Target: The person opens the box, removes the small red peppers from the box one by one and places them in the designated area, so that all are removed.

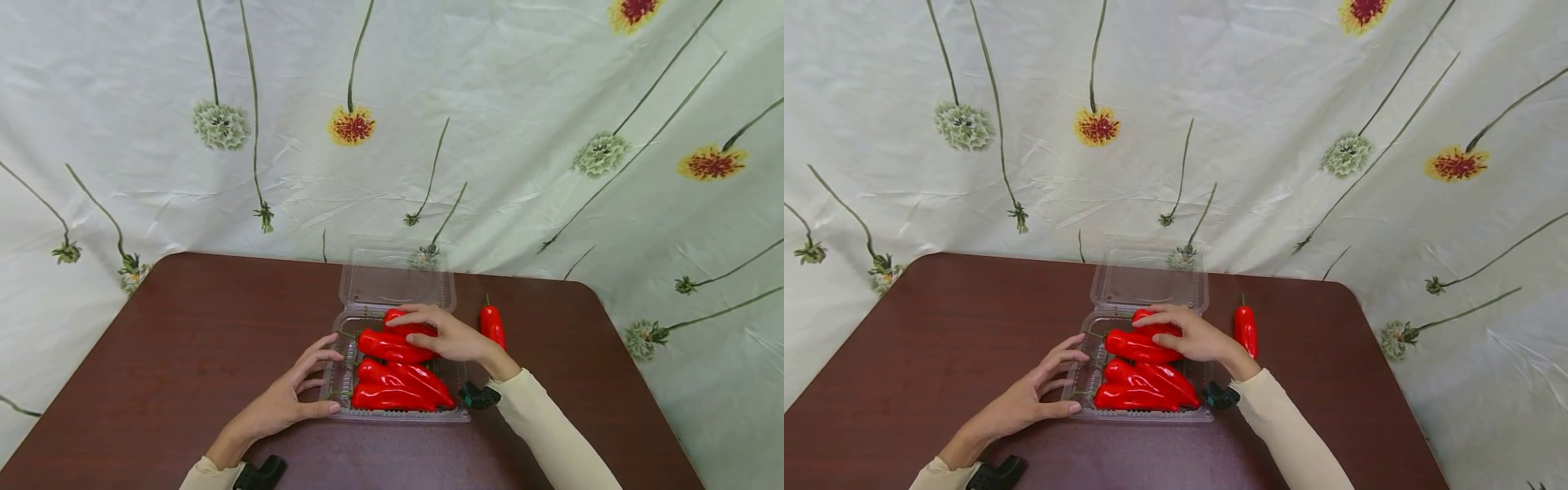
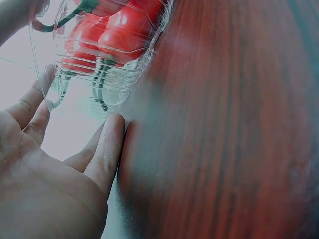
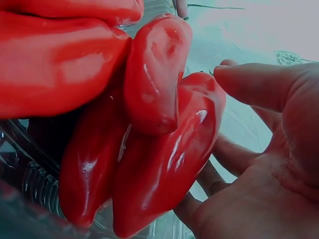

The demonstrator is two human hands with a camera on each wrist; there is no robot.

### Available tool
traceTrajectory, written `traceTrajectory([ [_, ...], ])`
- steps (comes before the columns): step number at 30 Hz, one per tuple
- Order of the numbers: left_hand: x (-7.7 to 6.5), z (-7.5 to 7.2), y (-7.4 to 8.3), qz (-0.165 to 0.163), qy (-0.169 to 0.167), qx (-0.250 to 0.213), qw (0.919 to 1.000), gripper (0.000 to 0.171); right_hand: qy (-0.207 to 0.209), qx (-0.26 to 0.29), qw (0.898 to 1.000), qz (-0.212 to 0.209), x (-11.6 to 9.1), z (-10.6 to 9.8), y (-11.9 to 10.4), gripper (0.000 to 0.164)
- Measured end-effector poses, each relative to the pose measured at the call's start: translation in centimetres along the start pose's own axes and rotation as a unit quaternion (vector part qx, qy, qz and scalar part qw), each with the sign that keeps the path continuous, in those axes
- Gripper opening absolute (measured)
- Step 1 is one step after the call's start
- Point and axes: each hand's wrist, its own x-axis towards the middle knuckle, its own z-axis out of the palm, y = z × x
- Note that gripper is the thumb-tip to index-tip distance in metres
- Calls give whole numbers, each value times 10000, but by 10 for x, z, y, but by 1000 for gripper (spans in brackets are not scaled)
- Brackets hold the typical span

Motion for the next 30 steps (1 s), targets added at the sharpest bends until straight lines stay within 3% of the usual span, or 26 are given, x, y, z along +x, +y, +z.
traceTrajectory([
  [11,0,1,-1,-28,16,15,10000,63,-161,-111,9997,172,-2,3,1,43],
  [20,1,0,2,40,18,31,10000,62,-191,-404,9990,77,-4,3,1,48],
  [30,0,1,1,68,22,17,10000,62,-212,-193,9993,234,-6,3,2,52],
])
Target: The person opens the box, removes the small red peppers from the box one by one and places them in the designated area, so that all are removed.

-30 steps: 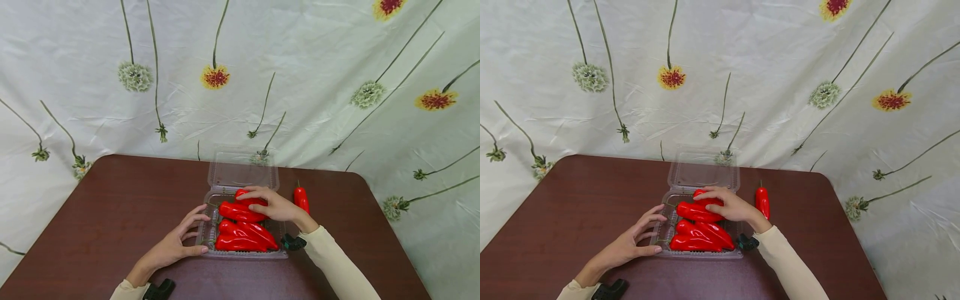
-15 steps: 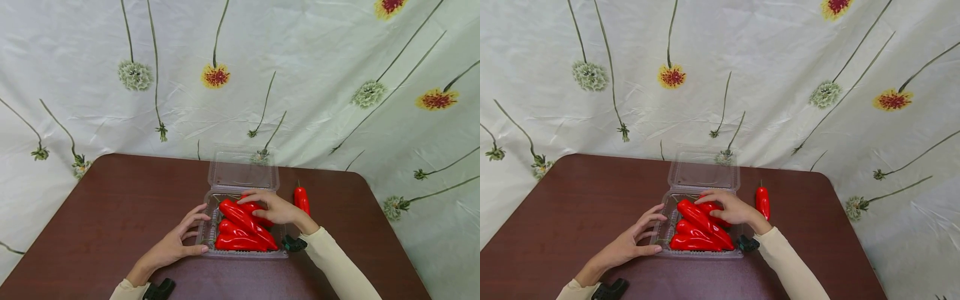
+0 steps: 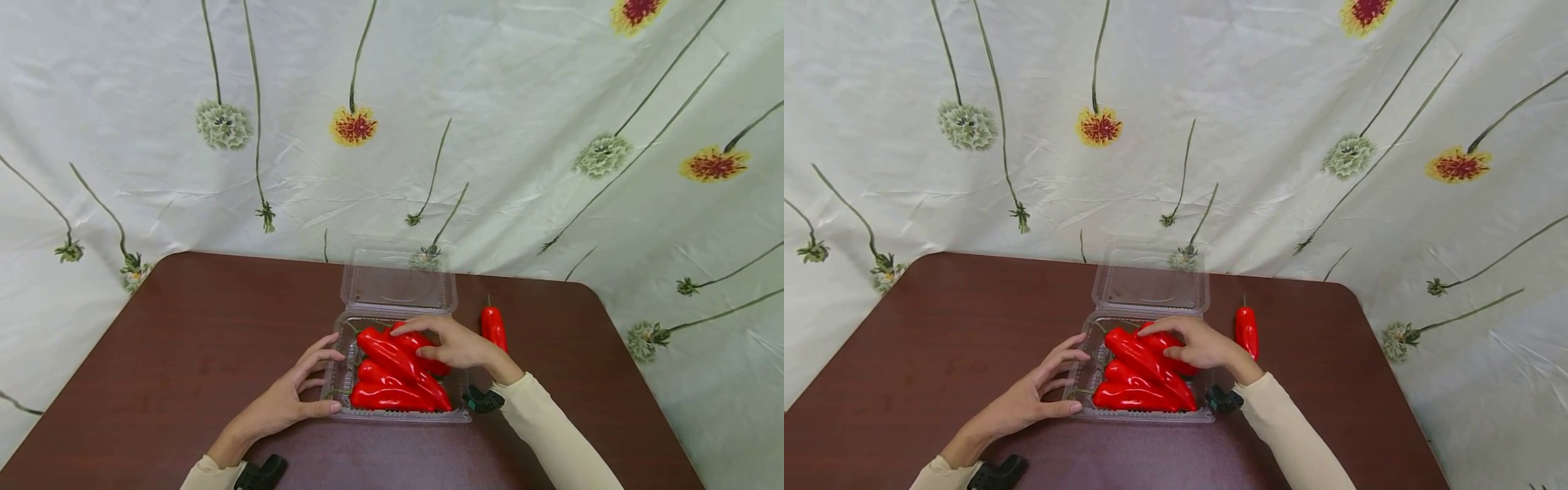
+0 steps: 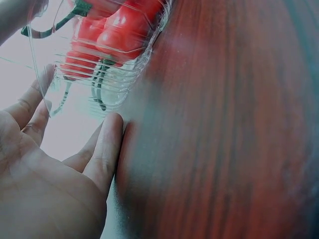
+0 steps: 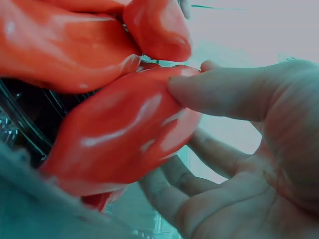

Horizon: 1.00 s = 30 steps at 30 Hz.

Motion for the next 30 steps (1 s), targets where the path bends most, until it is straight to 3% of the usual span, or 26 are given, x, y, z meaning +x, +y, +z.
traceTrajectory([
  [15,0,0,0,-18,-23,71,10000,63,437,54,9980,-454,-10,-5,7,50],
  [30,-1,0,0,1,-23,11,10000,62,1394,1020,9849,-114,-34,-7,8,47],
])
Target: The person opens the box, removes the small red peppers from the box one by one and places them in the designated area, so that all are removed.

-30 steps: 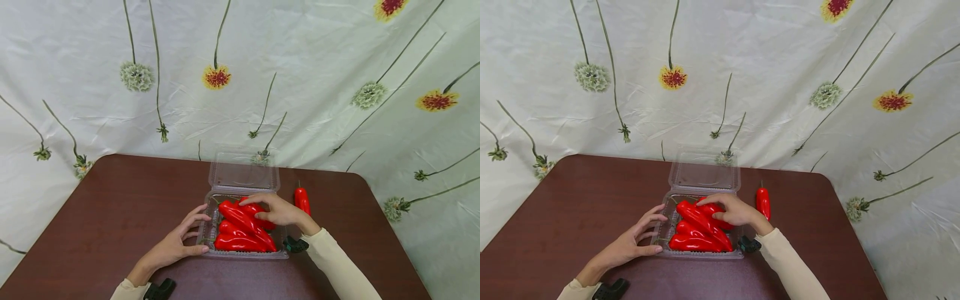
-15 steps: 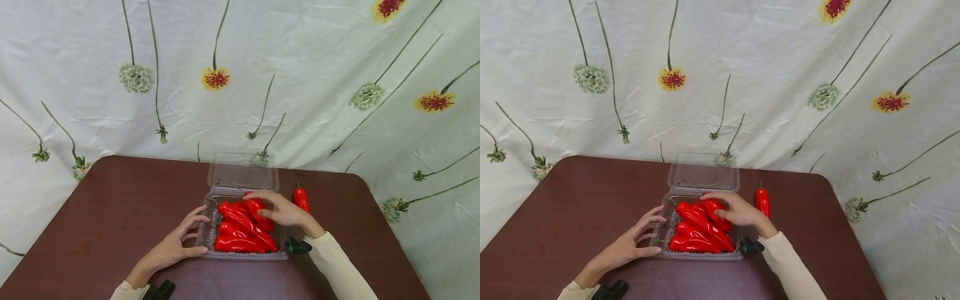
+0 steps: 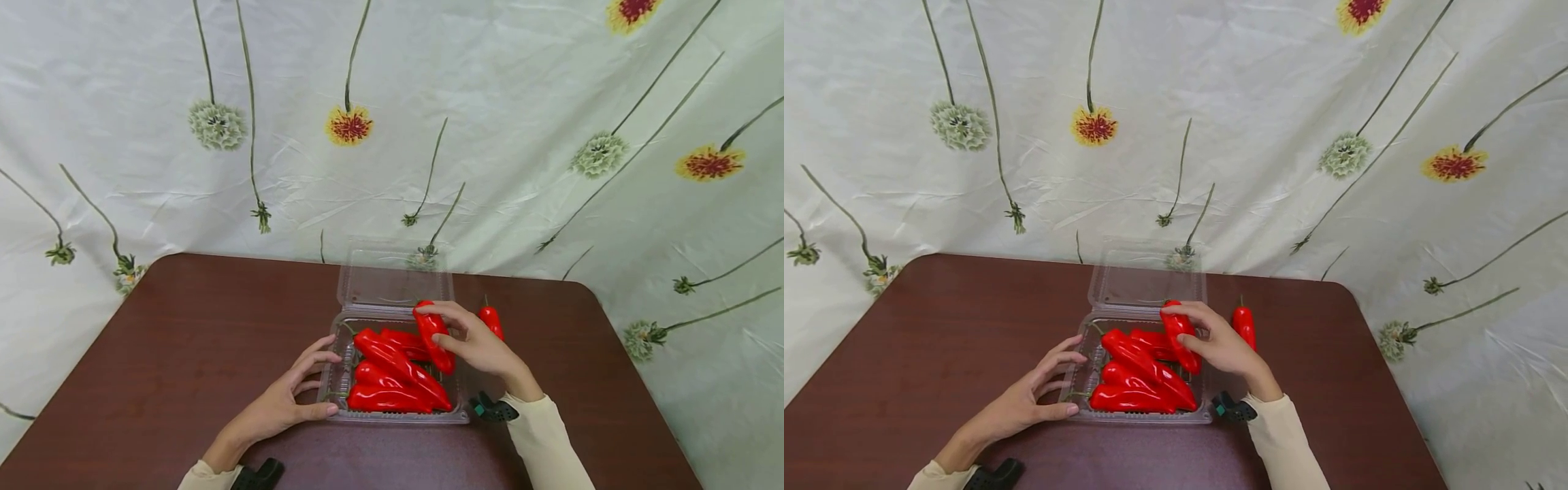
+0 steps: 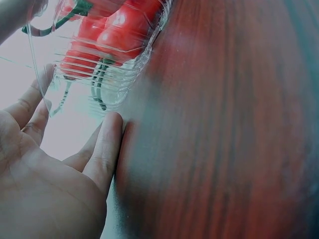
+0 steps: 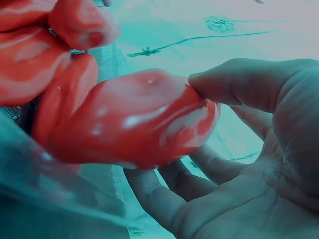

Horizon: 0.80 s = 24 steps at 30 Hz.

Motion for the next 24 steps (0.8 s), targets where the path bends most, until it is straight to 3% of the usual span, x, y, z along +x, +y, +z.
traceTrajectory([
  [8,0,0,-2,39,-15,33,10000,61,355,190,9991,-102,-11,-9,1,49],
  [16,1,0,-2,13,-6,36,10000,61,450,558,9973,-166,-16,-18,-2,50],
  [24,1,0,-2,-9,31,74,10000,61,834,454,9954,139,-22,-31,-2,50],
])
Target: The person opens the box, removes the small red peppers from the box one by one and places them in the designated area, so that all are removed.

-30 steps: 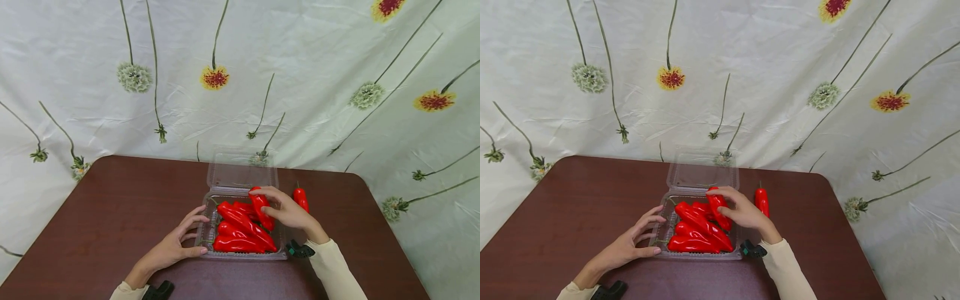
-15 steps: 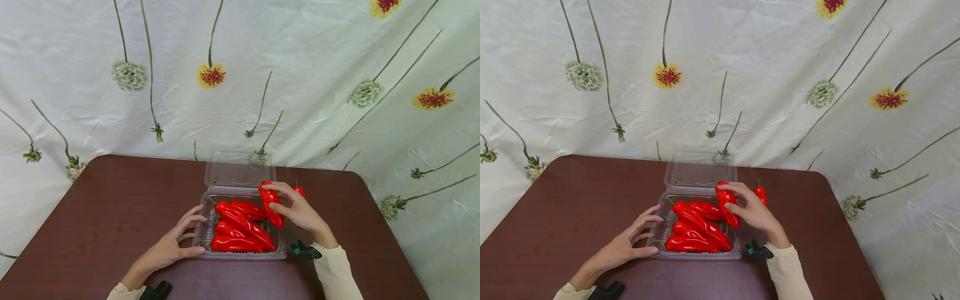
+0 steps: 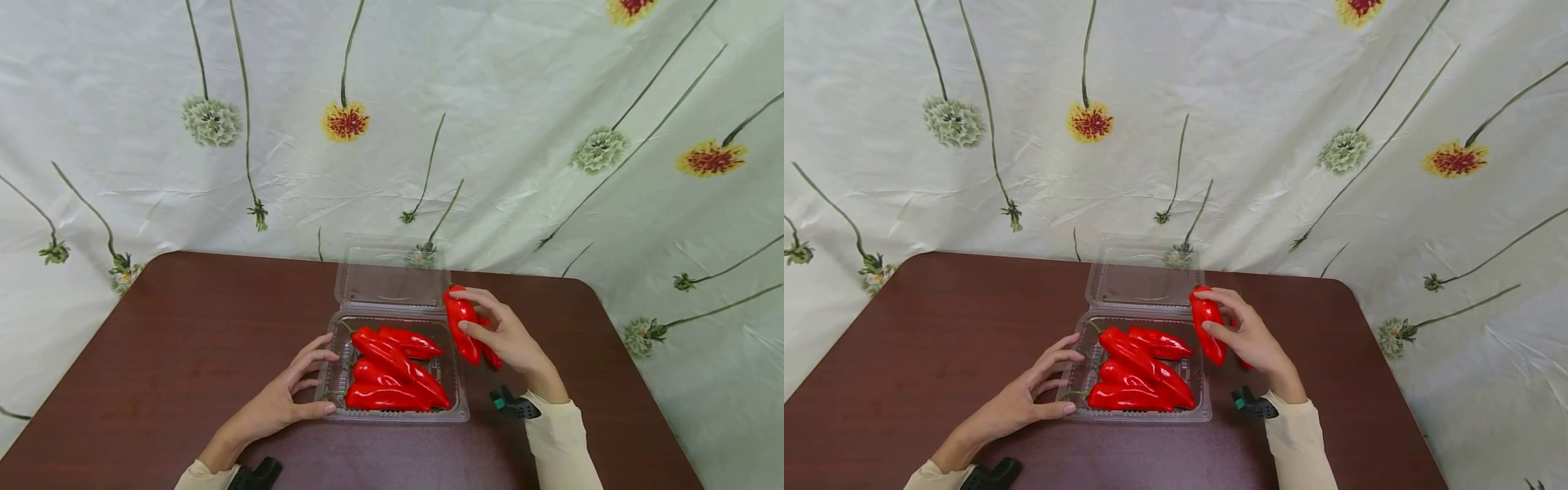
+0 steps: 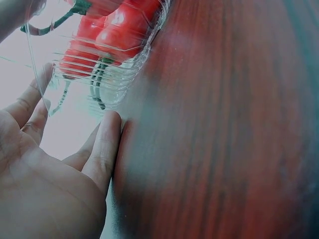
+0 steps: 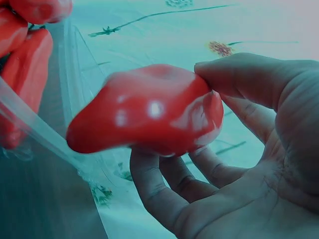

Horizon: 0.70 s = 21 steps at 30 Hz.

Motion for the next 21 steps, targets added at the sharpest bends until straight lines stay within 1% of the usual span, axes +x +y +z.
traceTrajectory([
  [5,1,0,0,44,-5,12,10000,61,225,67,9996,138,-3,-10,3,51],
  [11,1,-1,-1,-28,-23,31,10000,63,394,241,9984,312,-6,-23,12,50],
  [15,0,0,-1,-47,-26,6,10000,63,513,328,9969,504,-12,-33,19,50],
  [21,0,0,-1,-16,-16,2,10000,63,713,206,9948,695,-21,-48,31,49],
])
